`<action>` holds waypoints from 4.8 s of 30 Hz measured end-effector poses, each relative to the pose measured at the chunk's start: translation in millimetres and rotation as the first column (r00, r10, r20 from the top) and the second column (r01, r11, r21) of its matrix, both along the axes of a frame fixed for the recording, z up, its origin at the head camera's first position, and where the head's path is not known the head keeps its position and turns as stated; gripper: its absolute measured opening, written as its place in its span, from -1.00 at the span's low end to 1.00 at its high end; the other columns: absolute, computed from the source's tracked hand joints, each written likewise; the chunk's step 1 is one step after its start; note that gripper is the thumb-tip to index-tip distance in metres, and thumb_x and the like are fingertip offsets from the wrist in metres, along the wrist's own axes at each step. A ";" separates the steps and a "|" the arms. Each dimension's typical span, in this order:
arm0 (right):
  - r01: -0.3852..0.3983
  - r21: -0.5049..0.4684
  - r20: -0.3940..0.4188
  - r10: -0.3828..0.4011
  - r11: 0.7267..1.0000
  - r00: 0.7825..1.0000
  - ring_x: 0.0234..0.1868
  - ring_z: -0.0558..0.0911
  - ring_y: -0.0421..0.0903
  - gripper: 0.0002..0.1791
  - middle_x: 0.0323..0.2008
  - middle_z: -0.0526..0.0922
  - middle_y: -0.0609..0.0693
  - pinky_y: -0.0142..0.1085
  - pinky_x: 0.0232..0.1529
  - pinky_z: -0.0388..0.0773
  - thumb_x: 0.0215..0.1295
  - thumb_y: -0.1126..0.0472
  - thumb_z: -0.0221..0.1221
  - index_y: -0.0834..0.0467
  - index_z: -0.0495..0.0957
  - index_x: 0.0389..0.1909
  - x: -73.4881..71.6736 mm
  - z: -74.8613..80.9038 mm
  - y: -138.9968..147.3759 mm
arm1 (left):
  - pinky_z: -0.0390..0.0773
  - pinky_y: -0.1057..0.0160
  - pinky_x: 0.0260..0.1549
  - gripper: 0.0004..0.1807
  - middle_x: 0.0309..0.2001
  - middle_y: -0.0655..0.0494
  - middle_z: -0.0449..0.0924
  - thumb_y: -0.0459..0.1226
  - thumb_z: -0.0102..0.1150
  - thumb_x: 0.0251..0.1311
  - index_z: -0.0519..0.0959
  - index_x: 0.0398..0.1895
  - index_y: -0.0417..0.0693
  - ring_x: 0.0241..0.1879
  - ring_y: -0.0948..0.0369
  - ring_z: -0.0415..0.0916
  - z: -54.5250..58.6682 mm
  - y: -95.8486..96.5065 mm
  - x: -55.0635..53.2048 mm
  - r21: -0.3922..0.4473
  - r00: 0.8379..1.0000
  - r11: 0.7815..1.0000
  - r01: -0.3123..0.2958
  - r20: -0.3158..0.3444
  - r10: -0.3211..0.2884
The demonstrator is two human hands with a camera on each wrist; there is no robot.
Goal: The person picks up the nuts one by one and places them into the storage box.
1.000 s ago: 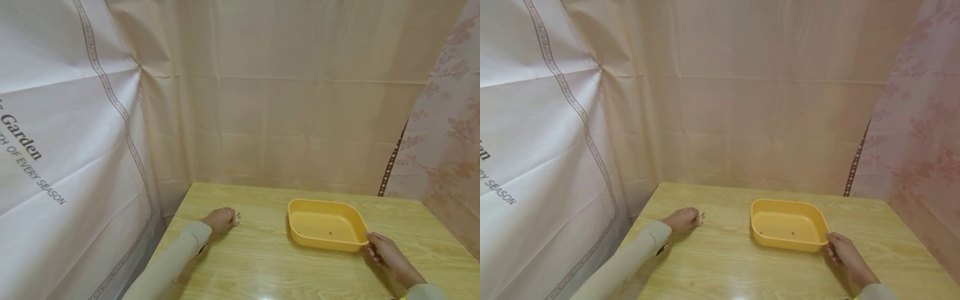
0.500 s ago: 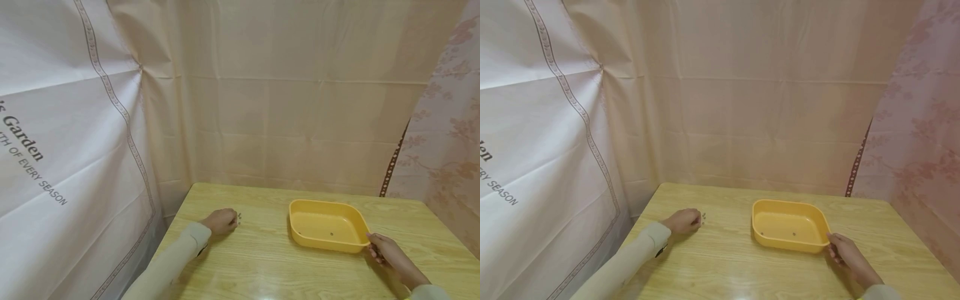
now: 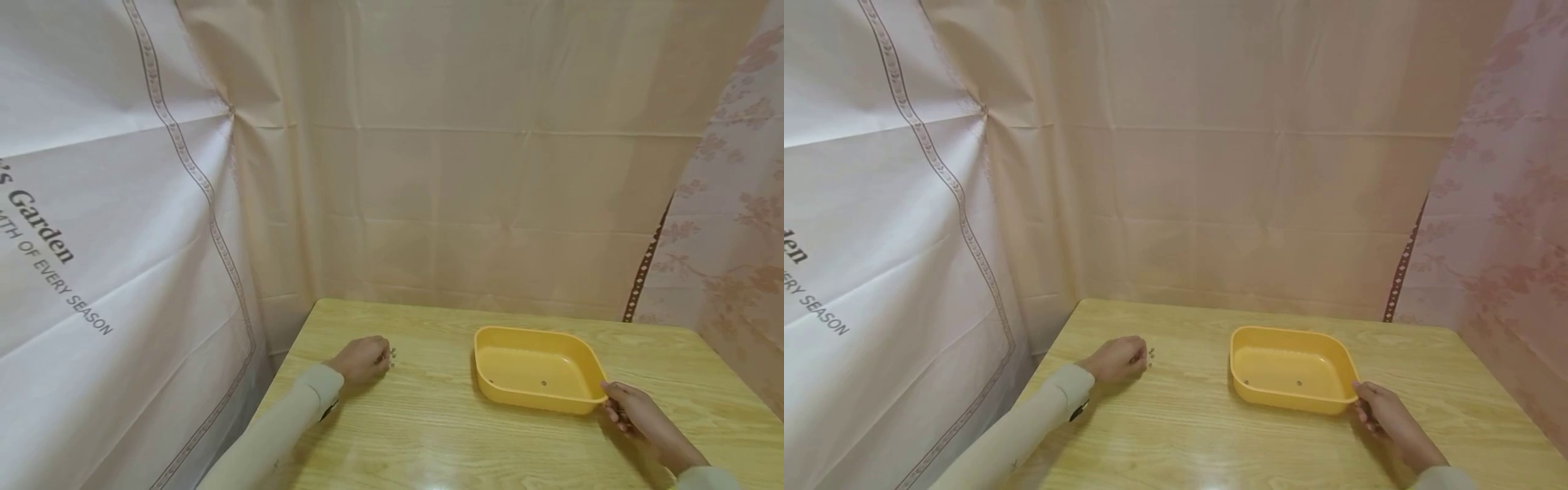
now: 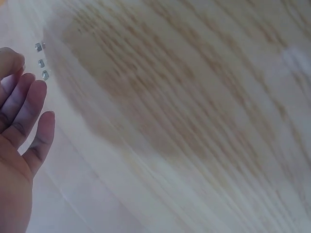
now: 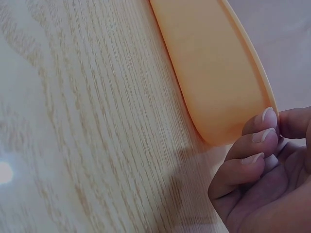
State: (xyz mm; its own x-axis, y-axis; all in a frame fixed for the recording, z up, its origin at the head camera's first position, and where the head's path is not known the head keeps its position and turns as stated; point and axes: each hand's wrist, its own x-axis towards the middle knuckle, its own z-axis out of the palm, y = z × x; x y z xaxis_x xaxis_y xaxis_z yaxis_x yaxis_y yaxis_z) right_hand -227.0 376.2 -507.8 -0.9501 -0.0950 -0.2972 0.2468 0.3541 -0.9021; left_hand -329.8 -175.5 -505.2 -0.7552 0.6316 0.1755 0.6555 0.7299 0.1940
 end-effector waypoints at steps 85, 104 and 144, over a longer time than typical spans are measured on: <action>0.021 -0.055 0.034 -0.019 0.998 0.999 -0.60 0.39 -0.22 -0.40 -0.54 0.42 -0.11 -0.34 -0.55 0.40 0.62 -0.31 -0.26 0.09 0.40 -0.37 4.4 -4.3 2.2 | 0.47 0.55 -0.35 -0.91 -0.21 0.28 0.59 -0.16 0.19 0.48 0.58 -0.15 0.05 -0.31 0.47 0.48 36.9 86.1 -1.2 -0.033 0.977 0.987 0.160 -0.141 -0.163; 0.006 -0.069 -0.002 -0.006 0.998 1.000 -0.58 0.39 -0.25 -0.57 -0.50 0.43 -0.13 -0.36 -0.53 0.41 0.66 -0.11 -0.14 0.12 0.42 -0.30 6.2 -3.0 1.2 | 0.46 0.55 -0.31 -0.88 -0.20 0.30 0.57 -0.12 0.16 0.50 0.58 -0.13 0.08 -0.28 0.49 0.47 37.5 106.1 -5.6 -0.068 0.973 0.984 0.166 -0.153 -0.175; -0.052 -0.124 0.002 0.053 0.991 0.999 -0.58 0.37 -0.25 -0.59 -0.48 0.42 -0.13 -0.36 -0.55 0.41 0.68 -0.10 -0.16 0.08 0.39 -0.31 4.4 -1.9 4.7 | 0.47 0.56 -0.27 -0.88 -0.20 0.28 0.56 -0.14 0.12 0.52 0.58 -0.11 0.07 -0.28 0.47 0.46 45.1 162.3 4.3 -0.095 0.953 0.961 0.259 -0.135 -0.270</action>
State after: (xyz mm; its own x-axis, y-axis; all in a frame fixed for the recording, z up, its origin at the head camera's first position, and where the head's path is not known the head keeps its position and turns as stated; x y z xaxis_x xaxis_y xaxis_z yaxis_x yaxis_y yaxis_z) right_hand -222.6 380.9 -509.6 -0.9411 -0.1812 -0.2854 0.2360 0.2526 -0.9384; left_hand -325.5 -13.2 -460.1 -0.5290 0.8208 0.2154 0.8440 0.5352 0.0335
